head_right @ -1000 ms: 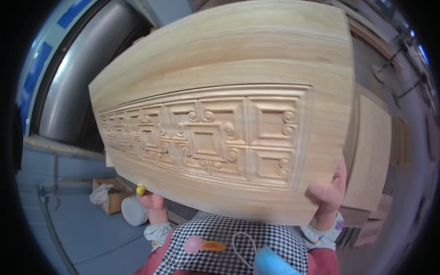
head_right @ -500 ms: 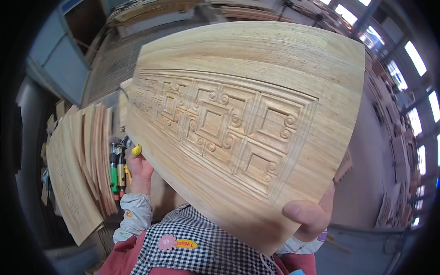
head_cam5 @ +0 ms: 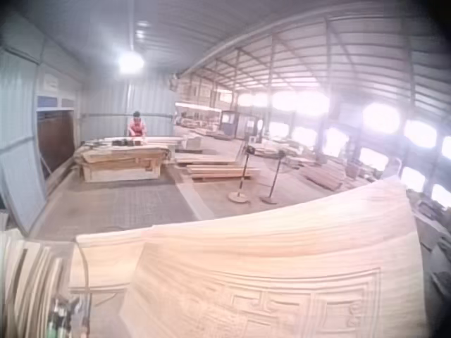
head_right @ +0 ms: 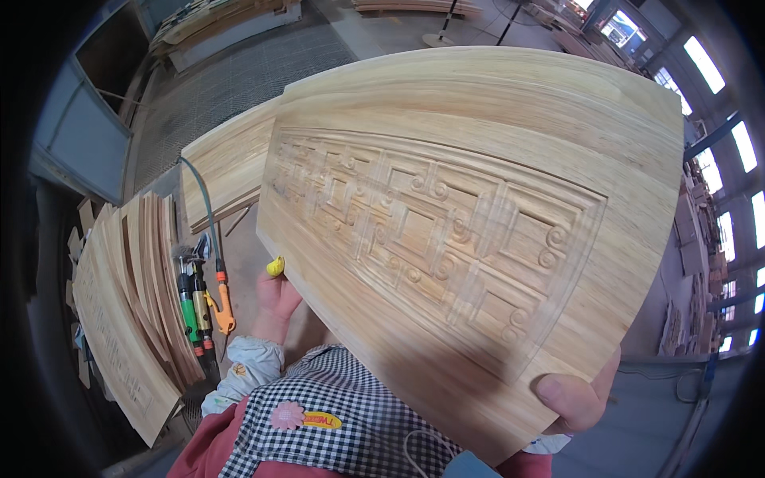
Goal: The person uses a wire brush tool to clean a carved wooden panel, then uses a utility knife to scrape and smooth the carved details. The person handles the panel and tools directly, working on the surface and edges of the wood.
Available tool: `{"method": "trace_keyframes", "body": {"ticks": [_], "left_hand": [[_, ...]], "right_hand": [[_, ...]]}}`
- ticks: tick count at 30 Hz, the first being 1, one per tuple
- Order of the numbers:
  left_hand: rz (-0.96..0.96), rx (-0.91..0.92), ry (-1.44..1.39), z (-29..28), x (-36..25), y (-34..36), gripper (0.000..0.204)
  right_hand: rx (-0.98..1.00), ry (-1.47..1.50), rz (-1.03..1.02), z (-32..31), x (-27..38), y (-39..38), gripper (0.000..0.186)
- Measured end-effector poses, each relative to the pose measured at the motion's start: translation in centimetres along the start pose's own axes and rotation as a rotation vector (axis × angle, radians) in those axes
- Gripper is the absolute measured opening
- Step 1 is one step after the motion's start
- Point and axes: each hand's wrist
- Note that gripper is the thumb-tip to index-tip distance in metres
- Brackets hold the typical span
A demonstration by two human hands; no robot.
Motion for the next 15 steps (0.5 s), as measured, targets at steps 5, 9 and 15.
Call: {"method": "trace_keyframes", "body": {"ticks": [5, 9, 15], "left_hand": [[-0.021, -0.074, -0.058, -0.7, -0.1, -2.9, 0.056], [-0.042, -0.182, 0.008, -2.4, 1.4, -8.2, 0.058], [-0.170, -0.339, 0.131, -0.9, 3.4, -11.3, 0.055]], "right_hand": [[0.018, 0.015, 0.065, -1.6, -1.1, 0.7, 0.077], [0.029, 0.069, 0.189, -4.9, -4.2, 1.9, 0.076], [-0.063, 0.119, 0.538, -10.3, -9.8, 3.3, 0.074]]}}
Point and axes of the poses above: each hand's wrist, its own y-axis towards the middle knuckle, its own z-axis out of the palm, x = y × z, and after that the axes turned 10 degrees about y, right-handed
